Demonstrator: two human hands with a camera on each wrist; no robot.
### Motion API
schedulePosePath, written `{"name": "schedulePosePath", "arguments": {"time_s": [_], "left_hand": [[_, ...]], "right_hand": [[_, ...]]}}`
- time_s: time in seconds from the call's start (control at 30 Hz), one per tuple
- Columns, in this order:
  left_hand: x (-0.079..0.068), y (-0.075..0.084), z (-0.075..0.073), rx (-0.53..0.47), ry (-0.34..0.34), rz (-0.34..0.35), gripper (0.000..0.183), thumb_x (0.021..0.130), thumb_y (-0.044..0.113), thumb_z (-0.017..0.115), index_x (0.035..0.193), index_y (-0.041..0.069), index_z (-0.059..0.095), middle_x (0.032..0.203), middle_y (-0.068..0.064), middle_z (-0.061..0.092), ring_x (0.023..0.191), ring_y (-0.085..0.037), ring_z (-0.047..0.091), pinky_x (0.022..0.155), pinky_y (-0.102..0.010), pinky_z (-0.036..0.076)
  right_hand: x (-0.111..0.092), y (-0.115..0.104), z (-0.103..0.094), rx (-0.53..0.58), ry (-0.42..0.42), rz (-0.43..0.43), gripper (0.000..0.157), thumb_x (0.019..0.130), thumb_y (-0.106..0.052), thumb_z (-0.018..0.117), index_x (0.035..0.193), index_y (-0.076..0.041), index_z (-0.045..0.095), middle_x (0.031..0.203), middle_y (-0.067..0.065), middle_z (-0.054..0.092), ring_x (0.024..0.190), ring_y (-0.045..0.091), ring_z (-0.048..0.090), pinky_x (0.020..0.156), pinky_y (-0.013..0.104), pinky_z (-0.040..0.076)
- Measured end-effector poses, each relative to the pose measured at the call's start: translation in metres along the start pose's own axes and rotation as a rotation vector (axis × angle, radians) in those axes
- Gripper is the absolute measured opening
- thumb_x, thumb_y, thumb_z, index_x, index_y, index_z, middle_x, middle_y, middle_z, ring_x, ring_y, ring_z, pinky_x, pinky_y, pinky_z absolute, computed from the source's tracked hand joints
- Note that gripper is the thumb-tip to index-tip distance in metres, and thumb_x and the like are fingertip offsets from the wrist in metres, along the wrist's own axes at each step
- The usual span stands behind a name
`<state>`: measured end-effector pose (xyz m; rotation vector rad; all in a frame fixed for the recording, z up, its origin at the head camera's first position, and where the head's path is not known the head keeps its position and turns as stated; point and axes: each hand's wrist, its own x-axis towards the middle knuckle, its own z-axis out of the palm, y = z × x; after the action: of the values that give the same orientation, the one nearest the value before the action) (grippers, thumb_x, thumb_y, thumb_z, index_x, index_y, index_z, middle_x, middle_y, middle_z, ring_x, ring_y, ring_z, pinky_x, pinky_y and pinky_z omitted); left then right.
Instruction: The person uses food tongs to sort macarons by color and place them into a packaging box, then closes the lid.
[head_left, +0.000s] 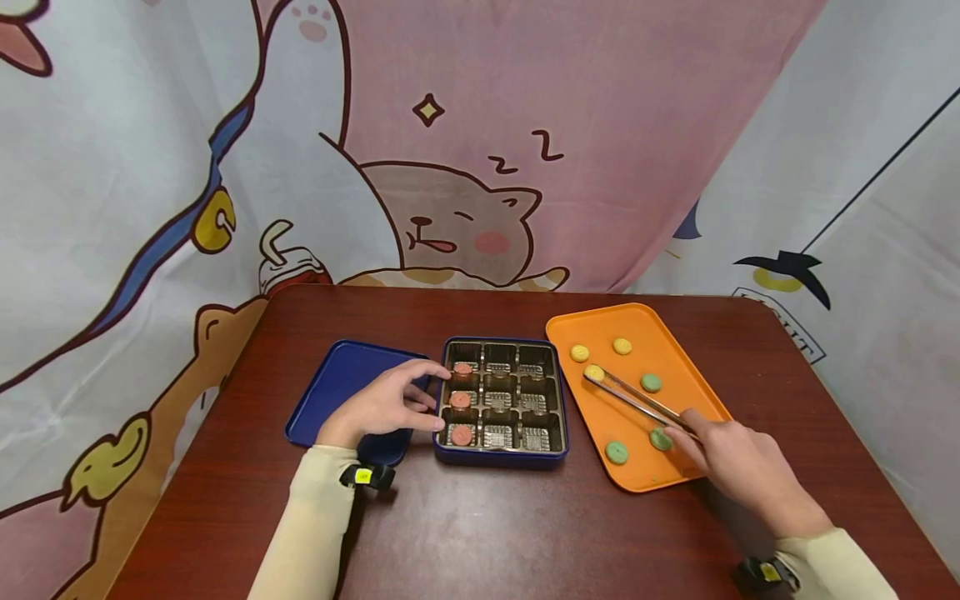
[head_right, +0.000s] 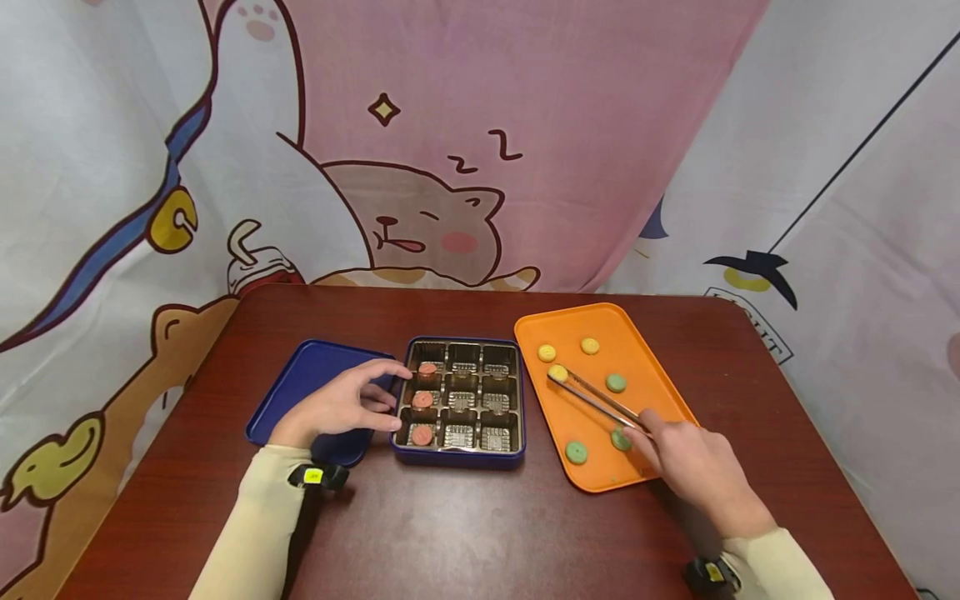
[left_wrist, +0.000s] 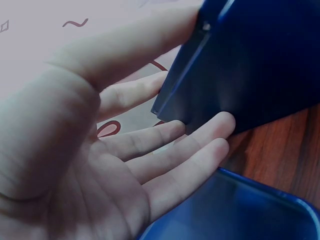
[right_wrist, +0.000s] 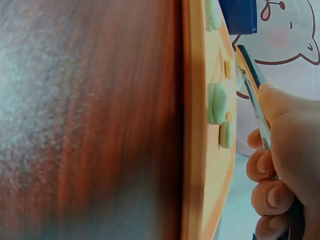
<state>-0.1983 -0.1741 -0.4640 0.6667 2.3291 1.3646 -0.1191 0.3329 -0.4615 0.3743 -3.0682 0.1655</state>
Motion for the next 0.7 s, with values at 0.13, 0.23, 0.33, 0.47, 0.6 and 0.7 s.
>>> {"name": "schedulePosePath", "arguments": {"time_s": [0.13, 0.23, 0.33, 0.47, 0.6, 0.7], "left_hand": [[0.000, 0.000, 0.000, 0.001, 0.001, -0.001, 0.072, 0.085, 0.022, 0.091, 0.148, 0.014, 0.057, 0.156, -0.011, 0.046, 0.110, -0.026, 0.071, 0.093, -0.041, 0.061], [0.000, 0.001, 0.000, 0.002, 0.003, -0.001, 0.072, 0.085, 0.021, 0.091, 0.148, 0.014, 0.056, 0.156, -0.011, 0.046, 0.110, -0.026, 0.071, 0.092, -0.040, 0.061], [0.000, 0.001, 0.000, 0.001, 0.007, -0.002, 0.072, 0.085, 0.018, 0.091, 0.147, 0.013, 0.056, 0.156, -0.011, 0.046, 0.109, -0.026, 0.072, 0.091, -0.038, 0.062], [-0.001, 0.002, 0.000, -0.001, 0.010, -0.005, 0.071, 0.085, 0.017, 0.091, 0.147, 0.012, 0.057, 0.156, -0.011, 0.047, 0.109, -0.026, 0.072, 0.091, -0.038, 0.062], [-0.001, 0.003, 0.000, 0.001, 0.004, -0.013, 0.071, 0.085, 0.019, 0.091, 0.147, 0.014, 0.057, 0.157, -0.010, 0.046, 0.110, -0.026, 0.071, 0.092, -0.039, 0.061], [-0.001, 0.002, 0.000, 0.000, 0.003, -0.012, 0.071, 0.085, 0.019, 0.091, 0.147, 0.014, 0.057, 0.157, -0.010, 0.046, 0.110, -0.026, 0.071, 0.093, -0.040, 0.061]], "right_hand": [[-0.001, -0.001, -0.005, -0.009, 0.019, -0.011, 0.034, 0.105, -0.046, 0.063, 0.093, -0.015, 0.059, 0.058, -0.006, 0.037, 0.051, 0.012, 0.038, 0.046, 0.029, 0.032], [-0.001, -0.002, -0.007, -0.021, 0.047, -0.029, 0.033, 0.104, -0.044, 0.065, 0.090, -0.016, 0.057, 0.057, -0.006, 0.035, 0.050, 0.011, 0.036, 0.045, 0.029, 0.031], [-0.002, -0.004, -0.010, -0.032, 0.085, -0.051, 0.031, 0.102, -0.042, 0.069, 0.090, -0.016, 0.056, 0.056, -0.007, 0.033, 0.049, 0.011, 0.034, 0.044, 0.028, 0.029], [-0.003, -0.009, -0.015, -0.041, 0.114, -0.071, 0.031, 0.101, -0.040, 0.071, 0.090, -0.017, 0.055, 0.056, -0.007, 0.033, 0.049, 0.011, 0.033, 0.044, 0.029, 0.028], [-0.003, -0.016, -0.019, -0.031, 0.139, -0.097, 0.030, 0.100, -0.039, 0.073, 0.089, -0.018, 0.055, 0.057, -0.009, 0.034, 0.050, 0.010, 0.034, 0.044, 0.029, 0.029], [-0.003, -0.022, -0.020, -0.024, 0.175, -0.133, 0.027, 0.098, -0.037, 0.076, 0.090, -0.020, 0.056, 0.058, -0.012, 0.035, 0.050, 0.008, 0.034, 0.043, 0.028, 0.029]]}}
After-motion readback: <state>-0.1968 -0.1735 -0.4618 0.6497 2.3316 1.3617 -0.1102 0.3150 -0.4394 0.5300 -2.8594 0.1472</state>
